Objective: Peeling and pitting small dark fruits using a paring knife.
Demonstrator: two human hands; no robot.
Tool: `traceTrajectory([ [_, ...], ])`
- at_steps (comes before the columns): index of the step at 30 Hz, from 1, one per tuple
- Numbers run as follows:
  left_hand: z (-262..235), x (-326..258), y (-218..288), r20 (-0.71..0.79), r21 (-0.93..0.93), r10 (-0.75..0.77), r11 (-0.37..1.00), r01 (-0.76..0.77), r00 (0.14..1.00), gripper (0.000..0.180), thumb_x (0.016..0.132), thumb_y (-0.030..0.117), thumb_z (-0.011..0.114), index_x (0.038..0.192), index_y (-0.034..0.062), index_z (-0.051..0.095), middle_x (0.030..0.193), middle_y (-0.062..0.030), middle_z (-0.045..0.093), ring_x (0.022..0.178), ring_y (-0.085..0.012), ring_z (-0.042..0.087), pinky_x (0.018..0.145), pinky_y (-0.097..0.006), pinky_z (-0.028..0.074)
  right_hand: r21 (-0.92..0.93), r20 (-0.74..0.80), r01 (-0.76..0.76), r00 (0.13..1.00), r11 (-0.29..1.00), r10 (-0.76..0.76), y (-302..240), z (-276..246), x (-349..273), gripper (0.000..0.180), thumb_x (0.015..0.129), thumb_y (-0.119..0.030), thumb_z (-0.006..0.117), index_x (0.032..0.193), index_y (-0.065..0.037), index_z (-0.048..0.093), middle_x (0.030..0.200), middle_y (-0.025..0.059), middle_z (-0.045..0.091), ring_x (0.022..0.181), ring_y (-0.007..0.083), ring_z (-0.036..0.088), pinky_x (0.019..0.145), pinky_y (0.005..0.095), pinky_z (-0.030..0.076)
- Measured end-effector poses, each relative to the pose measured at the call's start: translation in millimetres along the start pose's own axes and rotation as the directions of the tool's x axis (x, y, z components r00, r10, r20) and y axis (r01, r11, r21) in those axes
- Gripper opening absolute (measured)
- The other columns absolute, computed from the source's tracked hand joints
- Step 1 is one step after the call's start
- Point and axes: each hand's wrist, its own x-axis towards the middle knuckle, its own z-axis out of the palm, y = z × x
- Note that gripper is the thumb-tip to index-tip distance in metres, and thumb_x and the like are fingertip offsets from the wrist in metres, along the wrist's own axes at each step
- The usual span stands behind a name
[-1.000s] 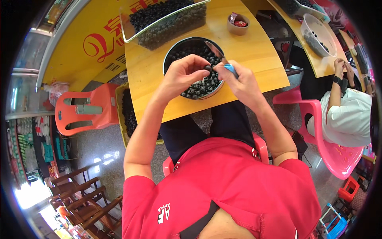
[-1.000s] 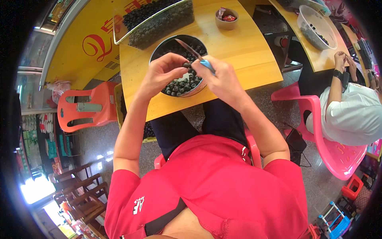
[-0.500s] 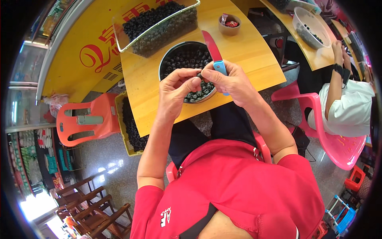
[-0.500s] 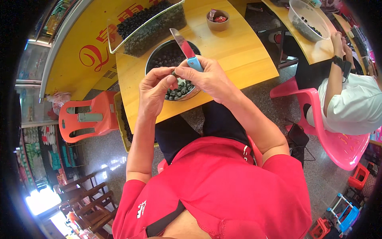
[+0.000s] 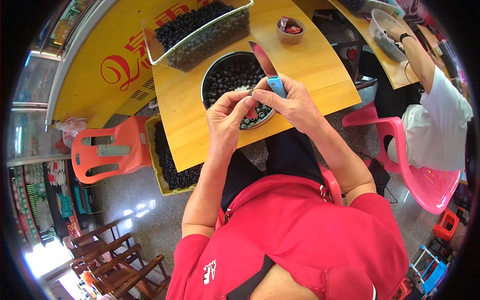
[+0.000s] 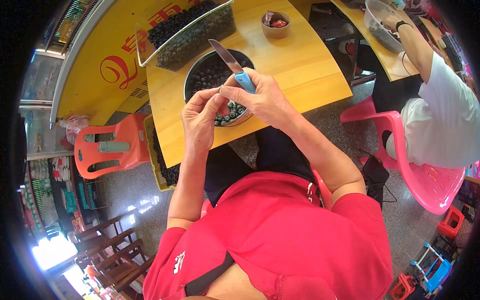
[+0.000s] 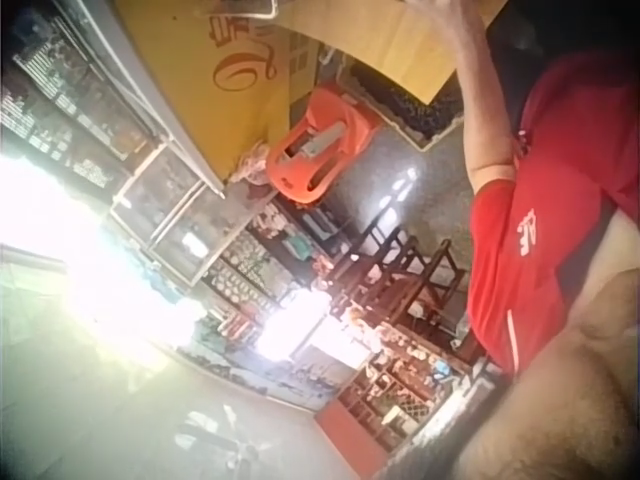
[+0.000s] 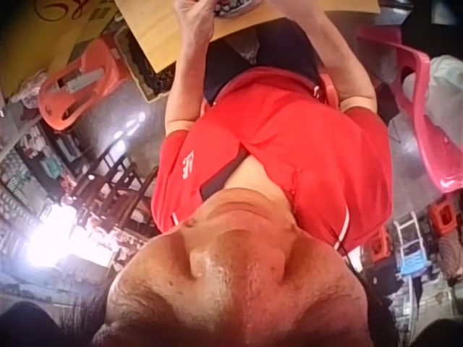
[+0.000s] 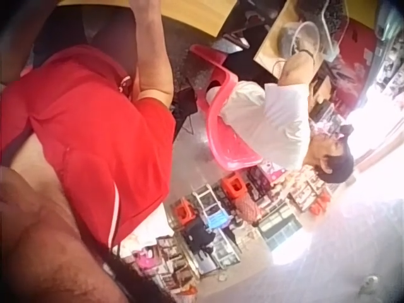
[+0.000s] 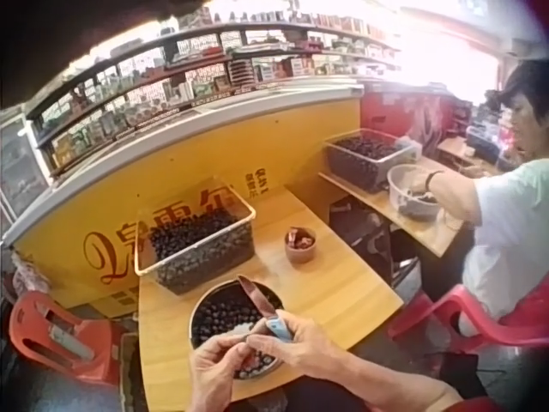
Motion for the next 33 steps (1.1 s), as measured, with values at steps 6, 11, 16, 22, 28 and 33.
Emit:
traceTrajectory([
  [6, 0, -3, 0, 0.029, -0.038, 0.029, 0.999, -0.028, 0.999, 0.014, 0.086, 0.004, 0.067, 0.099, -0.0012, 0.066, 0.085, -0.0053, 0.067, 0.069, -0.0088, 0.059, 0.064, -0.02, 0.048, 0.194, 0.107, -0.223, 0.973, 0.955, 0.206, -19, -3, -3, 0.02, 0.09, -0.026, 0.066, 0.091, -0.006, 0.063, 0.065, -0.0066, 0.051, 0.053, 0.0005, 0.041, 0.046, 0.0169, 0.029],
  [11, -1, 1, -1, 0.088, -0.069, 0.103, 0.993, -0.097, 0.991, 0.013, 0.086, 0.002, 0.067, 0.098, -0.0017, 0.066, 0.087, -0.0057, 0.066, 0.07, -0.0089, 0.059, 0.064, -0.021, 0.048, 0.232, 0.119, -0.251, 0.966, 0.94, 0.229, -13, -8, 0, 0.02, 0.089, -0.026, 0.066, 0.092, -0.007, 0.063, 0.065, -0.0064, 0.052, 0.053, 0.0005, 0.041, 0.046, 0.0169, 0.029],
  [16, 2, 0, 2, 0.121, 0.072, 0.163, 0.982, -0.172, 0.979, 0.013, 0.086, -0.004, 0.064, 0.099, -0.0037, 0.064, 0.09, -0.006, 0.061, 0.073, -0.0096, 0.059, 0.065, -0.02, 0.049, 0.194, 0.085, -0.247, 0.968, 0.949, 0.234, -21, -3, -3, 0.02, 0.089, -0.026, 0.067, 0.094, -0.006, 0.063, 0.065, -0.0064, 0.051, 0.052, 0.0004, 0.04, 0.046, 0.017, 0.03],
  [22, -1, 2, 0, 0.167, 0.21, 0.24, 0.939, -0.272, 0.956, 0.015, 0.085, -0.006, 0.064, 0.1, -0.0033, 0.064, 0.092, -0.0059, 0.059, 0.075, -0.0096, 0.058, 0.065, -0.02, 0.048, 0.144, 0.103, -0.248, 0.967, 0.958, 0.234, -18, -7, -1, 0.021, 0.09, -0.026, 0.066, 0.097, -0.006, 0.063, 0.066, -0.0065, 0.052, 0.052, 0.0002, 0.04, 0.046, 0.0173, 0.03],
  [28, 2, 0, -1, 0.114, -0.005, 0.138, 0.99, -0.139, 0.984, 0.014, 0.087, 0.0, 0.065, 0.1, -0.002, 0.063, 0.089, -0.0048, 0.062, 0.072, -0.0093, 0.057, 0.065, -0.02, 0.047, 0.303, 0.195, -0.29, 0.951, 0.908, 0.238, -8, -10, -2, 0.022, 0.092, -0.028, 0.062, 0.099, -0.007, 0.062, 0.072, -0.0057, 0.054, 0.055, 0.0007, 0.042, 0.048, 0.0165, 0.031],
  [33, 2, 1, -2, 0.008, -0.151, 0.08, 0.985, -0.078, 0.997, 0.014, 0.089, 0.004, 0.064, 0.102, -0.0008, 0.062, 0.086, -0.0047, 0.063, 0.071, -0.0095, 0.056, 0.066, -0.021, 0.046, -0.549, 0.102, 0.377, 0.916, 0.746, -0.388, -4, -11, -7, 0.017, 0.092, -0.018, 0.06, 0.097, -0.002, 0.06, 0.078, 0.0058, 0.058, 0.064, 0.0179, 0.056, 0.057, 0.0285, 0.044],
])
